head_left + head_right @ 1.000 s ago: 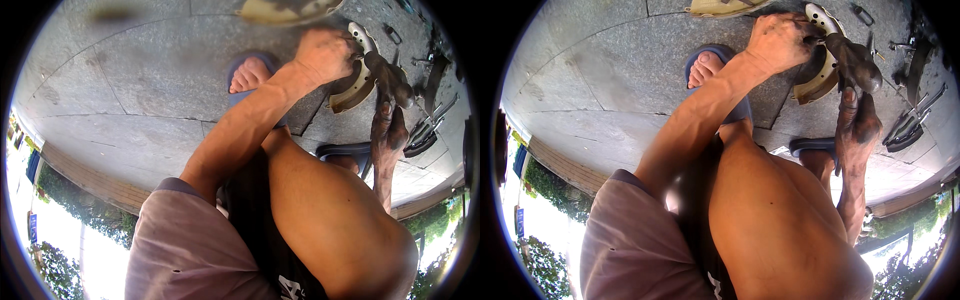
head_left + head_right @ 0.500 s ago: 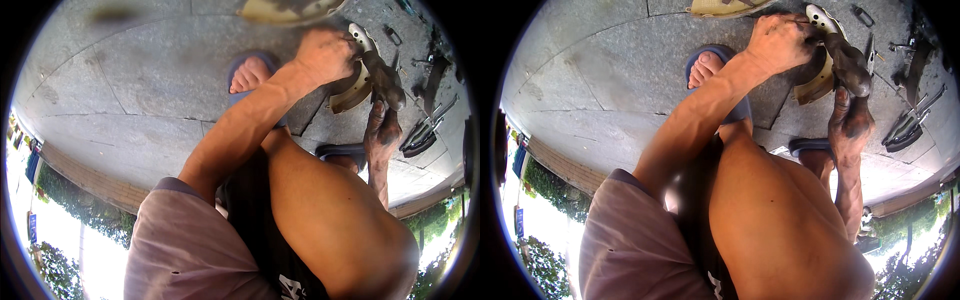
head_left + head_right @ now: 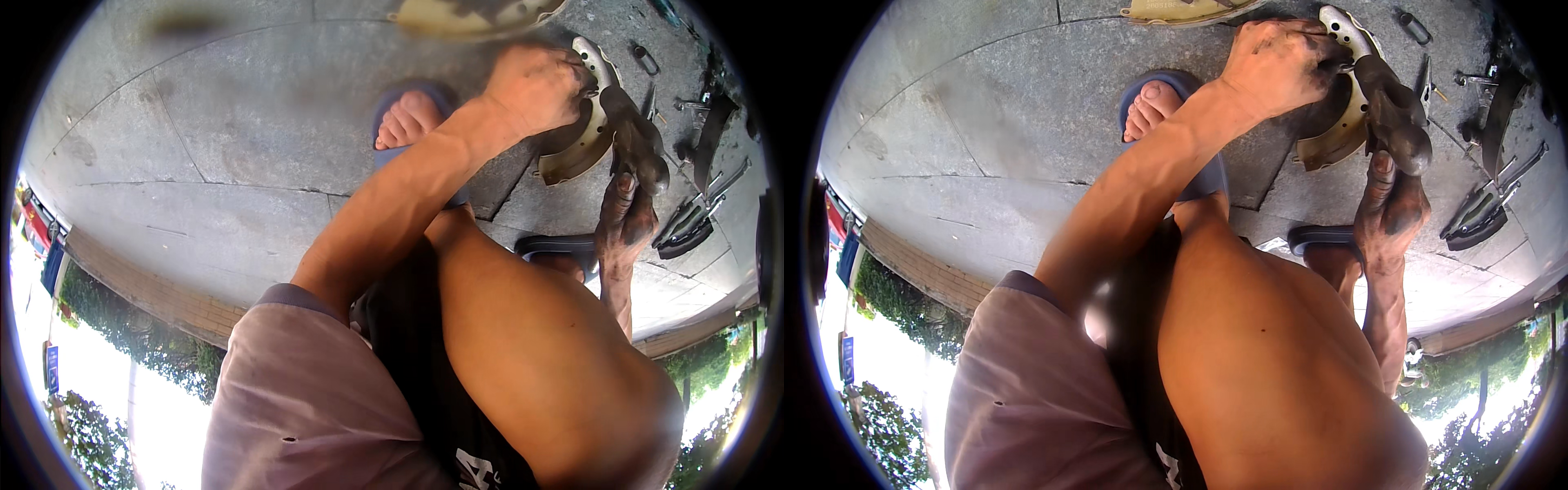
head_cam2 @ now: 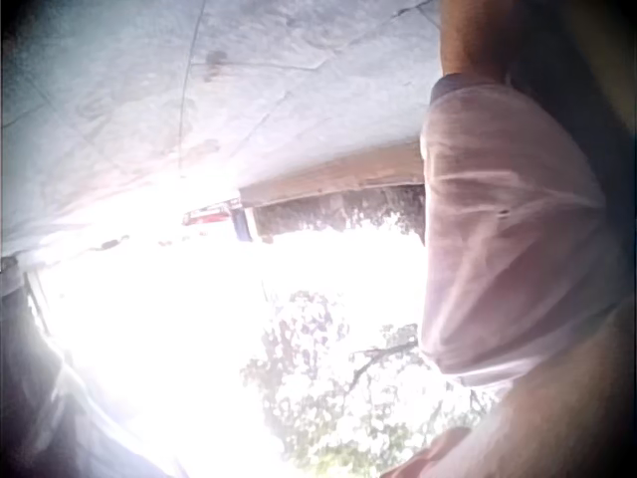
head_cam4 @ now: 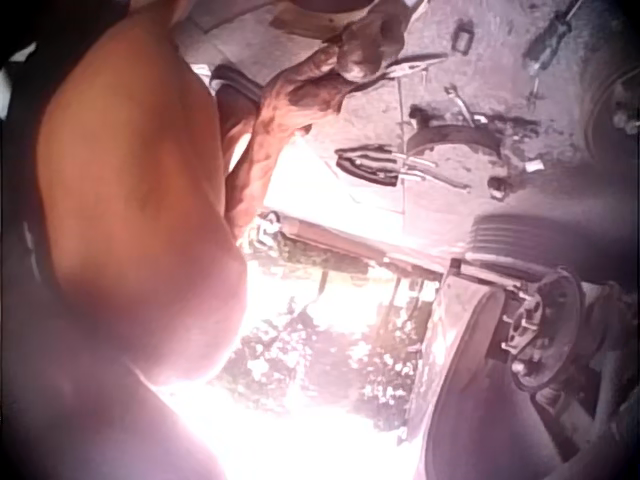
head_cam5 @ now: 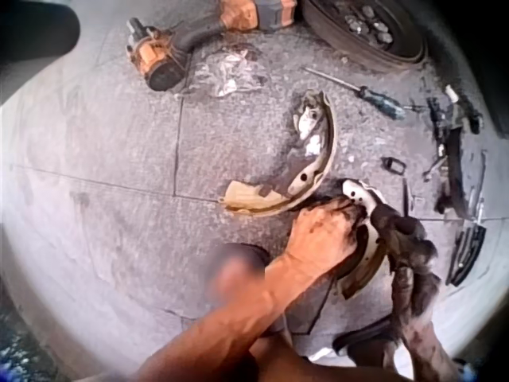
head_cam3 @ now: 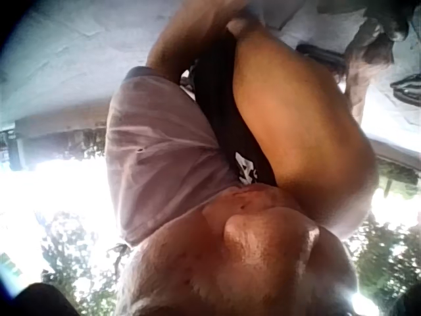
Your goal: The person handles various brake shoe components on the pavement, using a hammer and pliers to fit parts together.
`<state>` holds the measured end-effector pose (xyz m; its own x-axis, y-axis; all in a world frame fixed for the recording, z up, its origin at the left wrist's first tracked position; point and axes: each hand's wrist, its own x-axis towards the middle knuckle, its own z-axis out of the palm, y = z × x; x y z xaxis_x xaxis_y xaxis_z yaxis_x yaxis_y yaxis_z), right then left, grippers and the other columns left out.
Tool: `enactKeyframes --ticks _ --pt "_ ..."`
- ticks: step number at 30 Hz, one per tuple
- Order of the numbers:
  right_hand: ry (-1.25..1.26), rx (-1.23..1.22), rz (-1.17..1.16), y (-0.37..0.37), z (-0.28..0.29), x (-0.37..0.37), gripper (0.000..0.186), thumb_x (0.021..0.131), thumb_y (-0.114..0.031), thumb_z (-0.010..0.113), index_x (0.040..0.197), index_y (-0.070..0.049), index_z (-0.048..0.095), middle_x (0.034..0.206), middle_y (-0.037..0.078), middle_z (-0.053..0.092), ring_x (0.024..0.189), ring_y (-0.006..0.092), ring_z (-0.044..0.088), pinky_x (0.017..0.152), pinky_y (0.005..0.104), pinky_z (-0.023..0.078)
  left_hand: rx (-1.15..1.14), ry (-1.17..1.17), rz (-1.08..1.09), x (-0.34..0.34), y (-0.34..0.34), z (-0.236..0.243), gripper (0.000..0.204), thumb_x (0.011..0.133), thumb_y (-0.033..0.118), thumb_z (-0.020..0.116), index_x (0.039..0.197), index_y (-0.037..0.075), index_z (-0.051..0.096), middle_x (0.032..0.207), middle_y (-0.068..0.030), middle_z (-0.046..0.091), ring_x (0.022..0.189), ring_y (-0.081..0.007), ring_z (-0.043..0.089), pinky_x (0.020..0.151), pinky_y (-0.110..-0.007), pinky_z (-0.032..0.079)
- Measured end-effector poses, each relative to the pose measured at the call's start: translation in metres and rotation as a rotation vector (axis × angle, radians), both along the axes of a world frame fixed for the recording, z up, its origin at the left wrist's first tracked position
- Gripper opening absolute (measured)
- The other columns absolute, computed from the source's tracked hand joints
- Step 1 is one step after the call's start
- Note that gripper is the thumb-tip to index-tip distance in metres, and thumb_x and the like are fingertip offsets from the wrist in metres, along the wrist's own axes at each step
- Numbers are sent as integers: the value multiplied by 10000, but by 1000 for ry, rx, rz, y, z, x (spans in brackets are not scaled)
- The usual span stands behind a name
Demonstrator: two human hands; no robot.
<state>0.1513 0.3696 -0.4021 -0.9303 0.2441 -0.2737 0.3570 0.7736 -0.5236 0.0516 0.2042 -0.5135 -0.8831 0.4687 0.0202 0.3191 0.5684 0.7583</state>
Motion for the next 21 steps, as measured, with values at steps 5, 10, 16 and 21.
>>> enactKeyframes --ticks 5,10,16,21 --pt "20 -56 53 10 3 1 421 1023 -343 547 1176 39 637 747 151 671 652 178 606 601 334 477 146 42 33 1 -1 -13 269 712 178 704 972 192 771 932 -22 726 883 -218 701 789 -348 579" --pt "-119 -112 -178 1 11 -8 481 1025 -382 545 1187 66 611 644 31 571 554 99 498 501 276 390 130 -69 27 -1 0 -9 236 719 159 718 945 177 785 956 -32 744 886 -222 707 798 -335 581" --pt "-89 -280 -230 8 11 -9 463 1031 -367 544 1226 49 600 600 -36 493 515 41 420 461 227 286 151 -70 104 3 2 -6 221 713 177 741 928 174 793 956 -23 749 901 -210 708 788 -325 588" --pt "-104 -286 -182 11 15 -14 470 1037 -379 525 1206 50 613 604 -25 505 523 44 424 470 231 281 185 1 104 6 3 -14 266 699 217 679 953 192 752 930 -4 711 878 -201 670 725 -342 553"
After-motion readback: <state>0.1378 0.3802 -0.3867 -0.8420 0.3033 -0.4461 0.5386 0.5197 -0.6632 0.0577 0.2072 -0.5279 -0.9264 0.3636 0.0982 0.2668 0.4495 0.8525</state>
